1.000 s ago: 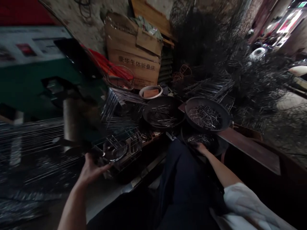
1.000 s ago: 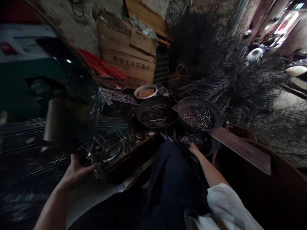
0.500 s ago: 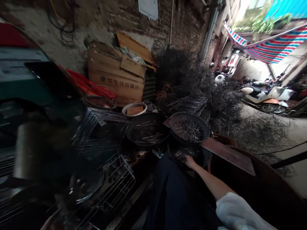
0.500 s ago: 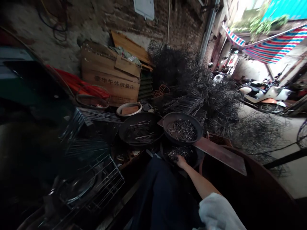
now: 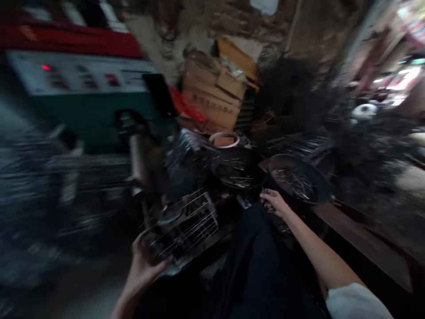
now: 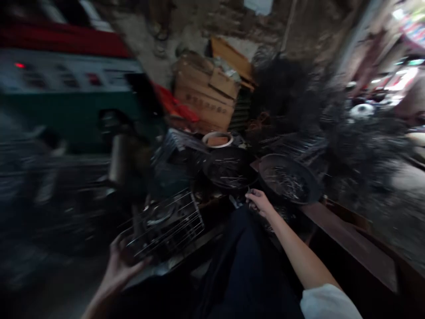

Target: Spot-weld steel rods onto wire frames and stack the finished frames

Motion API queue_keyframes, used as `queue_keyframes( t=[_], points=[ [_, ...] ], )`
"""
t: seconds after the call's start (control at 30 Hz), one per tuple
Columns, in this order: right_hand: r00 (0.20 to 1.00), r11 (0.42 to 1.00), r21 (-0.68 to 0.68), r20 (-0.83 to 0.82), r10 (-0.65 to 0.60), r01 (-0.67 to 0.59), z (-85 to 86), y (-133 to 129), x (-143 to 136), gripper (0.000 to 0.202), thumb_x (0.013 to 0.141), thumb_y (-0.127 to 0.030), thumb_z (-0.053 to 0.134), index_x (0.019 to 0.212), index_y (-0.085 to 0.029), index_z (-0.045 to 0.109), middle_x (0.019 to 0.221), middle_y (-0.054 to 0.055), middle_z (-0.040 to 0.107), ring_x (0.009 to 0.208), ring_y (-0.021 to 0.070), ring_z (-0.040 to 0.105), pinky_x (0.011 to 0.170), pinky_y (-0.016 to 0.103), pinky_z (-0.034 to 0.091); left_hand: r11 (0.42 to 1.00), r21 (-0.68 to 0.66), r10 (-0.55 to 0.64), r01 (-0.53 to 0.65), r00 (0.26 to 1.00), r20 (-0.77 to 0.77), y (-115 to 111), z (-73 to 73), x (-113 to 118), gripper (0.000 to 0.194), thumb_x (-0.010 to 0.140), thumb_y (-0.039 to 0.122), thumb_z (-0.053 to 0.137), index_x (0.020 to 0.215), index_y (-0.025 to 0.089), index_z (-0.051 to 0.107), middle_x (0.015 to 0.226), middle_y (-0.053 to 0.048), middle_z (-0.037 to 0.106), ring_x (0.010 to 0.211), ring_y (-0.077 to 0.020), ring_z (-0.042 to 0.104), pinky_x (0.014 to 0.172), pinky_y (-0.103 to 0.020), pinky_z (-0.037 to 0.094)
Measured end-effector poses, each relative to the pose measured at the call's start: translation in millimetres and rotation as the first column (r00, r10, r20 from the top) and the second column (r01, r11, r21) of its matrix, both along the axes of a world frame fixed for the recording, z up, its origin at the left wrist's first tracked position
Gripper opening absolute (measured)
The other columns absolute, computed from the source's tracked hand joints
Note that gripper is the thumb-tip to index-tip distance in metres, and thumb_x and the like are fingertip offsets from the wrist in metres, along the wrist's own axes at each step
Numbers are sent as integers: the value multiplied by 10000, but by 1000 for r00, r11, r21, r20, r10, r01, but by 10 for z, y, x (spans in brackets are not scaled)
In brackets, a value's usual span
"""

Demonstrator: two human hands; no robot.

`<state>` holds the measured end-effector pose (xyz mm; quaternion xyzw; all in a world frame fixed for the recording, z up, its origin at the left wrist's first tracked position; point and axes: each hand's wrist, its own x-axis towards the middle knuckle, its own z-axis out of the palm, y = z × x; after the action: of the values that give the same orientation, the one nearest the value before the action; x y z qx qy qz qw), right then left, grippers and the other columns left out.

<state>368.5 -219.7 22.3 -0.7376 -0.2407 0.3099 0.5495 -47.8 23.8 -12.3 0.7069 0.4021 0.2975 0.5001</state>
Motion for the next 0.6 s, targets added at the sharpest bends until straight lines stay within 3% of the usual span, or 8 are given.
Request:
queue_keyframes(
  t=[0.1,0.17,0.23,0.3,0.37,0.43,0.53,0.6],
  points=[
    [950,949,163,-115,291,-271,492,402,-455,541,793,-610,689,1080,-154,637,847,48,700,585,111,622,528,218,486,997,-68,-33,42,992,123,-51,-7,-38,1056,528,361,864,1363,393,219,1331,-46,435,1295,-377,471,1010,-552,516],
    [782,778,288,-129,610,-559,827,607,-782,594,838,-610,653,1214,-150,639,1078,125,711,894,221,704,743,322,563,995,-75,-53,68,981,187,-57,-10,-78,1089,529,342,875,1386,364,204,1329,-71,414,1317,-368,435,1009,-544,499],
    [639,617,212,53,767,-758,1084,799,-1086,463,884,-513,665,1202,-176,672,1125,104,706,992,233,687,833,343,546,995,-70,-55,73,972,230,-63,-17,-128,1095,540,331,880,1400,355,202,1331,-82,397,1335,-354,400,1015,-542,479],
    [489,506,35,322,810,-862,1201,1003,-1345,302,934,-439,635,1095,-196,716,1036,63,722,944,201,679,834,318,524,994,-76,-53,74,966,253,-74,-29,-182,1103,542,315,887,1409,362,205,1343,-86,379,1342,-341,375,1021,-532,465],
    [312,448,-121,558,769,-886,1164,1217,-1538,246,976,-394,583,1008,-192,719,942,47,716,886,182,660,813,306,505,993,-84,-53,77,963,264,-82,-43,-229,1112,540,292,890,1415,373,210,1345,-83,368,1344,-331,359,1023,-513,459],
    [152,428,-230,707,691,-874,1019,1410,-1662,225,994,-349,557,985,-179,702,904,53,701,871,186,639,814,319,498,993,-82,-57,82,960,273,-80,-56,-264,1114,541,265,887,1421,380,214,1336,-76,367,1344,-320,346,1027,-491,455],
    [-38,439,-346,818,574,-829,755,1583,-1763,197,984,-303,569,1058,-162,684,918,79,706,897,215,627,862,374,498,994,-77,-57,84,951,303,-65,-76,-295,1118,551,244,881,1432,387,208,1327,-68,371,1335,-300,350,1036,-464,451],
    [-121,485,-389,861,495,-784,632,1602,-1810,233,983,-250,553,1167,-156,662,1002,110,720,969,249,619,884,414,498,994,-81,-48,78,947,318,-60,-85,-307,1124,557,251,883,1442,382,203,1326,-68,376,1328,-296,362,1044,-460,448]
  ],
)
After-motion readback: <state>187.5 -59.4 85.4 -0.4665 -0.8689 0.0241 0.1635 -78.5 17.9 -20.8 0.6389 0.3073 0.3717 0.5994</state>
